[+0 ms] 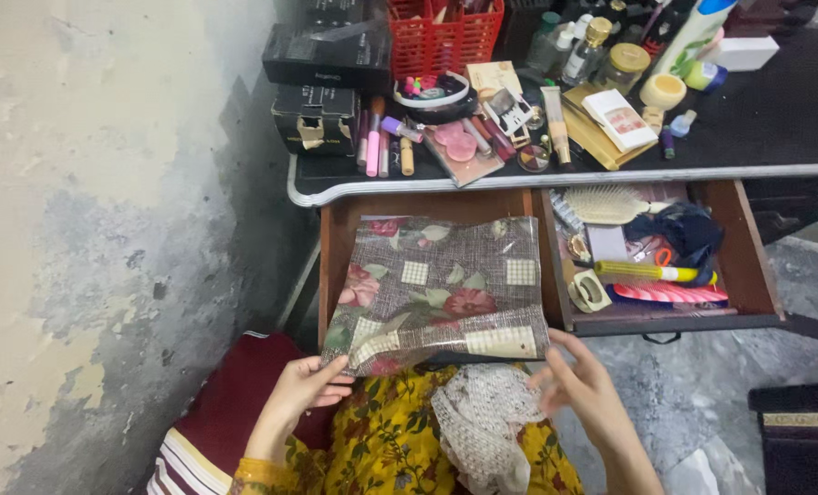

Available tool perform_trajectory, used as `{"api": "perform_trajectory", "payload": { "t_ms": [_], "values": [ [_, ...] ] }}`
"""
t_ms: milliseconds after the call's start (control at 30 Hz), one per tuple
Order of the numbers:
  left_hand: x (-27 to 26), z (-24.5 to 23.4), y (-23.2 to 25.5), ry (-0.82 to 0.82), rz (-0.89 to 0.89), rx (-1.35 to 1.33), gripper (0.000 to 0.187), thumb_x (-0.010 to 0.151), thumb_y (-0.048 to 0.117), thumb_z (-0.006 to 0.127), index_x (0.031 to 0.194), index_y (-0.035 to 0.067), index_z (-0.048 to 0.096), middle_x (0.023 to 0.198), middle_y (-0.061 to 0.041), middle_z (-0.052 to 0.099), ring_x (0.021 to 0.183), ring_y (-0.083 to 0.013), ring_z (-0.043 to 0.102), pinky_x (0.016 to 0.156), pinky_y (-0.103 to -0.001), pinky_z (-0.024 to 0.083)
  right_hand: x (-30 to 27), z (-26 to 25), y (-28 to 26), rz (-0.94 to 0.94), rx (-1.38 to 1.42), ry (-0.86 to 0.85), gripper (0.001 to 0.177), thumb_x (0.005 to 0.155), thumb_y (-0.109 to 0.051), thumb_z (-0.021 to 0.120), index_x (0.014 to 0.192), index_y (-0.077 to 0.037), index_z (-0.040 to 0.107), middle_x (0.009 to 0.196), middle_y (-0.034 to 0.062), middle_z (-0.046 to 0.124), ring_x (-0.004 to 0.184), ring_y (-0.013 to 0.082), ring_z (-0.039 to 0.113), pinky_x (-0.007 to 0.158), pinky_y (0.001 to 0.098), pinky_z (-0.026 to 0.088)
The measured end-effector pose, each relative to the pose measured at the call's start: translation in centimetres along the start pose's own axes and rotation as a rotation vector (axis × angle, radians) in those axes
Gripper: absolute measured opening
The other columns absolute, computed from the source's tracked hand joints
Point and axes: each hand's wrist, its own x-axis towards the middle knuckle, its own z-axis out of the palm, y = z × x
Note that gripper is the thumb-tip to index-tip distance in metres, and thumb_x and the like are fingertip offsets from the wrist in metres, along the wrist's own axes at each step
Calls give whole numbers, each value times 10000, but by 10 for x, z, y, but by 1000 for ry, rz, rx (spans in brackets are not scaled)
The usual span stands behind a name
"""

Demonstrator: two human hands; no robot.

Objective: The person wipes the inside of an open drawer with a cloth, then places a floral-patterned mat into the drawer and wipes it down. The person also wipes a black box before placing it into the drawer.

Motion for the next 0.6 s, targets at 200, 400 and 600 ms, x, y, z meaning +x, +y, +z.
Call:
{"api": "perform_trajectory", "payload": {
  "t_ms": [200, 400, 600],
  "values": [
    [29, -15, -15, -38, 104, -88, 376, 882, 367, 751, 932, -5, 762, 868, -144, 795, 802, -183, 787, 700, -259, 635, 49, -9, 24, -10, -139, -96, 445, 949, -379, 594, 1157, -3, 711, 1015, 91, 821, 807, 132, 803, 653, 294, 606],
    [25, -17, -51, -80, -31, -3, 336, 833, 307, 797, 933, -13, 774, 890, -153, 830, 830, -199, 808, 783, -310, 657, 31, -47, 107, 256, -200, -96, 472, 930, -425, 633, 1154, -37, 782, 1028, 123, 860, 914, 166, 770, 833, 337, 602],
    [0, -4, -55, -46, -35, -134, 360, 874, 288, 752, 1070, -11, 800, 963, -81, 809, 866, -136, 751, 875, -309, 623, 11, -66, 115, 457, -1, -32, 635, 874, -463, 628, 1369, -67, 594, 1356, 135, 728, 1231, 272, 705, 951, 467, 598]
  ]
}}
